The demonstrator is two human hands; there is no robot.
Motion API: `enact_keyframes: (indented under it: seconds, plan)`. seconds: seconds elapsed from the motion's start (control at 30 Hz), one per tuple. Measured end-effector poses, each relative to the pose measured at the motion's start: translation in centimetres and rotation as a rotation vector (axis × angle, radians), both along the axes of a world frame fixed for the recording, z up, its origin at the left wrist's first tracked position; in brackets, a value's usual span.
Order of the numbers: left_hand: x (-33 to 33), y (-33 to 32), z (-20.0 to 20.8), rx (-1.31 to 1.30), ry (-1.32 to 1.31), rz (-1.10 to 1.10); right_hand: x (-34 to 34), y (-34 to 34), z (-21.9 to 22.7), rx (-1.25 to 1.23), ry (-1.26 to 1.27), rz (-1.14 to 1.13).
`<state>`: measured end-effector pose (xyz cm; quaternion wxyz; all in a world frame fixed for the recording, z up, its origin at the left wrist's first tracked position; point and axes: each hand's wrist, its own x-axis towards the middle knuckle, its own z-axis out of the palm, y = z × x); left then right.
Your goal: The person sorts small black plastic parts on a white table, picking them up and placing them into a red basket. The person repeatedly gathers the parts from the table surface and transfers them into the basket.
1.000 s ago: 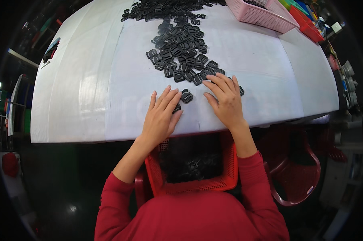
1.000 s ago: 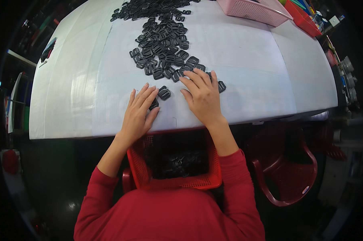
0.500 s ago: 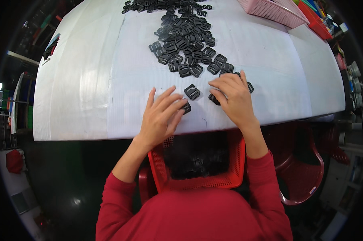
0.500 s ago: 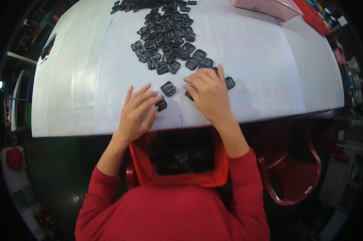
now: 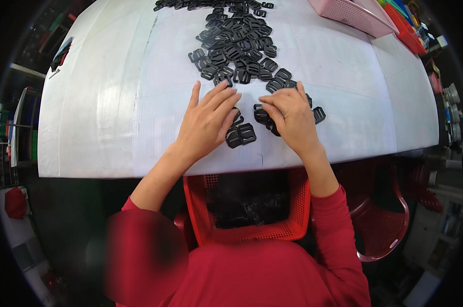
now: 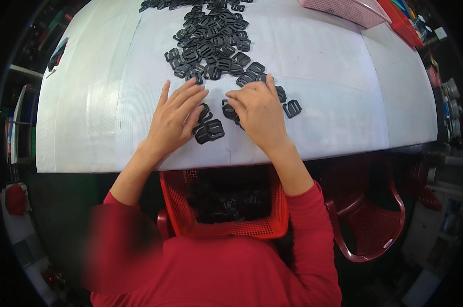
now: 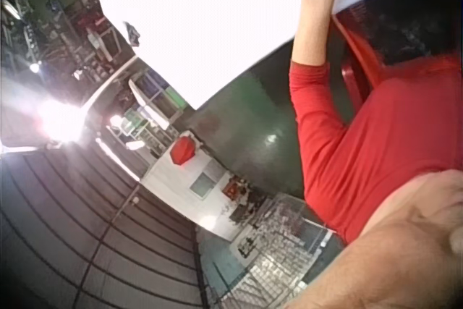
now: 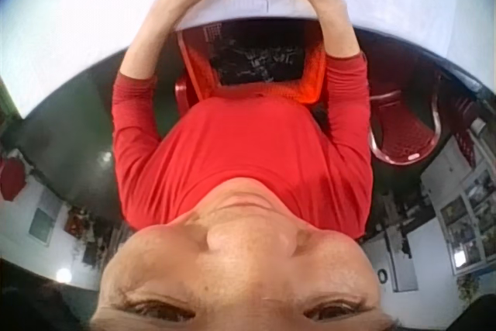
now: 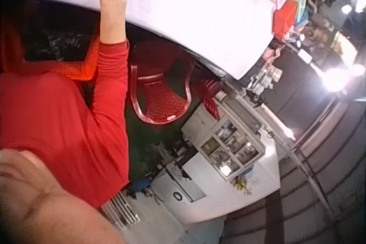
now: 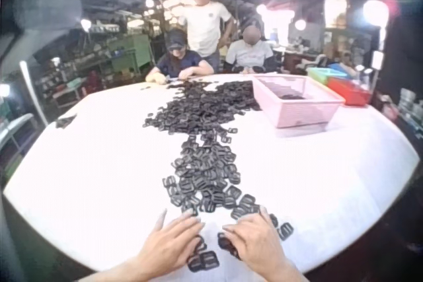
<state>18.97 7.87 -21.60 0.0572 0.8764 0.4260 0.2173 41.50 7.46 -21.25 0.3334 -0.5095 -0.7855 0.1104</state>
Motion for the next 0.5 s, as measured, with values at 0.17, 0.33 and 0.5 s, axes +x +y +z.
enact_keyframes:
  seconds: [0.17, 0.33, 0.5]
  plan:
    - [2.3, 3.5, -0.9, 0.180, 0.029, 0.046, 1.8, 6.3, -0.4, 0.107, 0.078, -0.039]
    - [2.3, 2.9, -1.8, 0.124, -0.013, 0.017, 3.5, 9.5, -1.7, 0.102, -0.341, -0.046]
    - [2.0, 2.6, -1.6, 0.102, -0.086, 0.030, 4.5, 9.7, -1.5, 0.125, -0.312, -0.110]
